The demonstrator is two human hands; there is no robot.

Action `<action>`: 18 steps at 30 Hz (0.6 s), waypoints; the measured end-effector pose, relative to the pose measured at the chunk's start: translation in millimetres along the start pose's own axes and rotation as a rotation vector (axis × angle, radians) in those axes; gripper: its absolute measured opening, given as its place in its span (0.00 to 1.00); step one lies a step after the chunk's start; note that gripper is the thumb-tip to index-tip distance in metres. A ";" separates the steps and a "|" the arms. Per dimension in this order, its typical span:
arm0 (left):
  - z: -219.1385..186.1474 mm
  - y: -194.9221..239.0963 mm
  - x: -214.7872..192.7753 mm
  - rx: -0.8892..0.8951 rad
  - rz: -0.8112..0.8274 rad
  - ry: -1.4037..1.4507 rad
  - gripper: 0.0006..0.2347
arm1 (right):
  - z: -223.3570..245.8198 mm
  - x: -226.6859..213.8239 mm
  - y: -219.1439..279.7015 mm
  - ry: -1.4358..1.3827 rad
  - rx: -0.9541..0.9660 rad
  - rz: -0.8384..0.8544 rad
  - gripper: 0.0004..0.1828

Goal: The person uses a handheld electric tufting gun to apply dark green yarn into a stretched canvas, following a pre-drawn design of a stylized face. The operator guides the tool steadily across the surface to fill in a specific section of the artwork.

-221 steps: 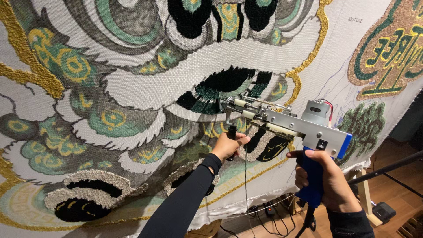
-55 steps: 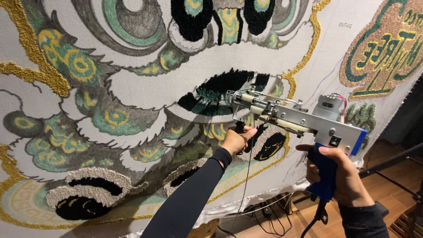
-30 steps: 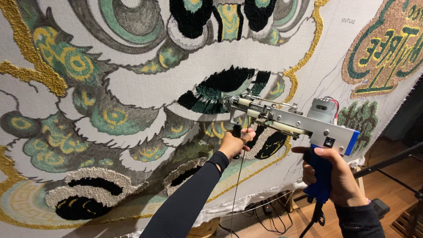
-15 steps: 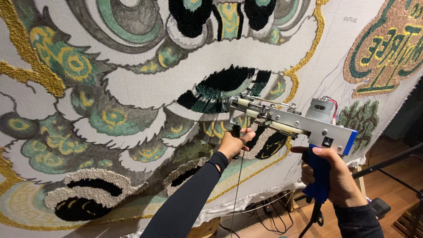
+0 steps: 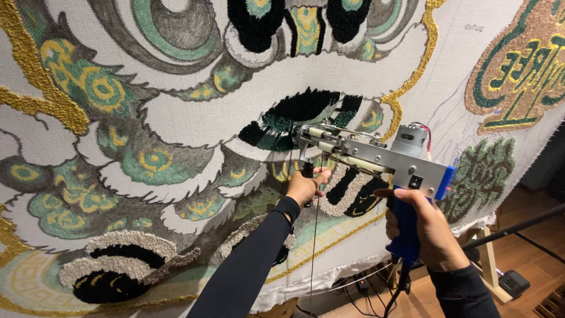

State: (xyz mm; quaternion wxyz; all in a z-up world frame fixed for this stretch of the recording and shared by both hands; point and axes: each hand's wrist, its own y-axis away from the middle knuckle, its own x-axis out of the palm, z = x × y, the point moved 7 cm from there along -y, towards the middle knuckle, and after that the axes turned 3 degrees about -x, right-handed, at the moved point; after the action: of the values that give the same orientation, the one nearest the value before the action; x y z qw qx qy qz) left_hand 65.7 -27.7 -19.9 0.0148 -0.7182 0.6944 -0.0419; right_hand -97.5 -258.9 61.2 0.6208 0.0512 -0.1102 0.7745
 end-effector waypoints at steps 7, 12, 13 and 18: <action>0.7 -15.3 -15.9 -0.029 -0.036 -0.052 0.17 | -5.0 9.9 -5.4 0.072 -0.014 -0.136 0.23; -4.6 -12.5 -17.6 -0.018 -0.047 -0.064 0.19 | -7.2 5.9 -14.5 0.034 -0.035 -0.101 0.20; -7.1 -11.2 -17.9 -0.012 -0.046 -0.085 0.19 | -8.2 5.0 -15.6 0.032 -0.027 -0.114 0.20; -19.9 -4.2 -19.1 -0.003 -0.048 -0.109 0.19 | -7.7 5.3 -15.8 0.017 -0.003 -0.142 0.20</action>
State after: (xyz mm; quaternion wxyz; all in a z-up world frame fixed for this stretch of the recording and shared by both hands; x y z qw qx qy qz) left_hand 67.7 -7.7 -0.5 0.0504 -0.7360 0.6751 -0.0021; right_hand -82.9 -248.9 56.6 0.6752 0.0515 -0.1022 0.7287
